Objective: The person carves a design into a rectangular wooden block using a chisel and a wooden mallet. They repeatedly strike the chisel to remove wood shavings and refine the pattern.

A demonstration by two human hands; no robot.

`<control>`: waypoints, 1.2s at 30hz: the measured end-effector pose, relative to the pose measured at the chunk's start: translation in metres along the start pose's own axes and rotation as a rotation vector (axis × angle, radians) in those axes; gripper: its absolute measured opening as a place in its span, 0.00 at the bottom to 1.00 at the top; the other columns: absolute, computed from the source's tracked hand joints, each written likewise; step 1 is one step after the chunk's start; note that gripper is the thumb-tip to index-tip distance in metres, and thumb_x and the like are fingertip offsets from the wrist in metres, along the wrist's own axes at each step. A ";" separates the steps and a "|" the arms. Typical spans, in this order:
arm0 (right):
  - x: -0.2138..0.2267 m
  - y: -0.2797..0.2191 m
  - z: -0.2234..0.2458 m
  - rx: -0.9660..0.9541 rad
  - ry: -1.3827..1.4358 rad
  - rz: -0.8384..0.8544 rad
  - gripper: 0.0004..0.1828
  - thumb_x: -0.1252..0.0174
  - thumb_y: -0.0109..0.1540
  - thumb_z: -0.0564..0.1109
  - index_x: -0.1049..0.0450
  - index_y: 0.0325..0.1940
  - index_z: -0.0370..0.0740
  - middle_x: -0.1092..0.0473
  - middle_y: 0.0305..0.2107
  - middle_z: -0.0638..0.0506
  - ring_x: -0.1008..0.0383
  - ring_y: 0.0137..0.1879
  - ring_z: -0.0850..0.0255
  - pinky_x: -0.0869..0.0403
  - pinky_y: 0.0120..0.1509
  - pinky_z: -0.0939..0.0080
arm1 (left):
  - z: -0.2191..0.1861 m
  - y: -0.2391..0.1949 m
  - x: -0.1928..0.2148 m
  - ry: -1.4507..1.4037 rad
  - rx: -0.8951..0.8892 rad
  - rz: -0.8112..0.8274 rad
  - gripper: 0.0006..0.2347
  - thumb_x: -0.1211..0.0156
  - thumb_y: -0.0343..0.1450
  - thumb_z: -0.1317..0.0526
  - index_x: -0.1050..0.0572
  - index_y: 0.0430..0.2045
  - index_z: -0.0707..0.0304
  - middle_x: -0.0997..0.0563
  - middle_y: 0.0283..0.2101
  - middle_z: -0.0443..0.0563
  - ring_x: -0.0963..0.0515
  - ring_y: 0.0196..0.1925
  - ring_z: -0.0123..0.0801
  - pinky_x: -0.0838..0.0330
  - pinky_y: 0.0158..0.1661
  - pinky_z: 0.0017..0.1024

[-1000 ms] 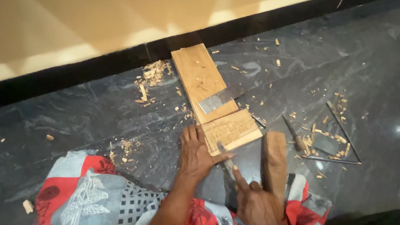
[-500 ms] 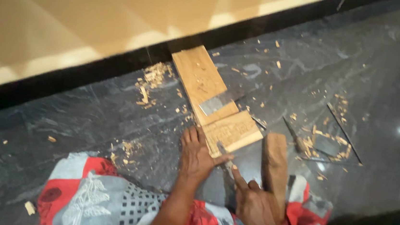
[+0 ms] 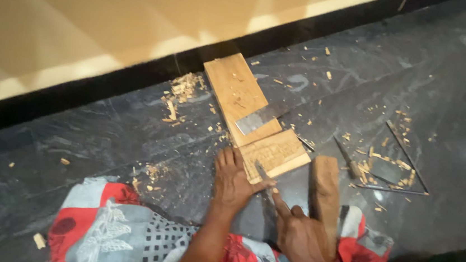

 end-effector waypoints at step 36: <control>0.002 0.013 0.006 -0.093 -0.020 0.109 0.36 0.44 0.57 0.44 0.33 0.71 0.54 0.26 0.29 0.42 0.25 0.23 0.43 0.26 0.28 0.44 | 0.001 0.013 0.003 -0.036 0.063 0.057 0.53 0.33 0.51 0.28 0.36 0.53 0.88 0.31 0.49 0.73 0.34 0.55 0.62 0.42 0.60 0.54</control>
Point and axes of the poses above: each hand's wrist, its own y-axis towards the middle knuckle, its own x-axis out of the back of the hand, z = x × y, the point moved 1 cm from there along y, towards the middle knuckle
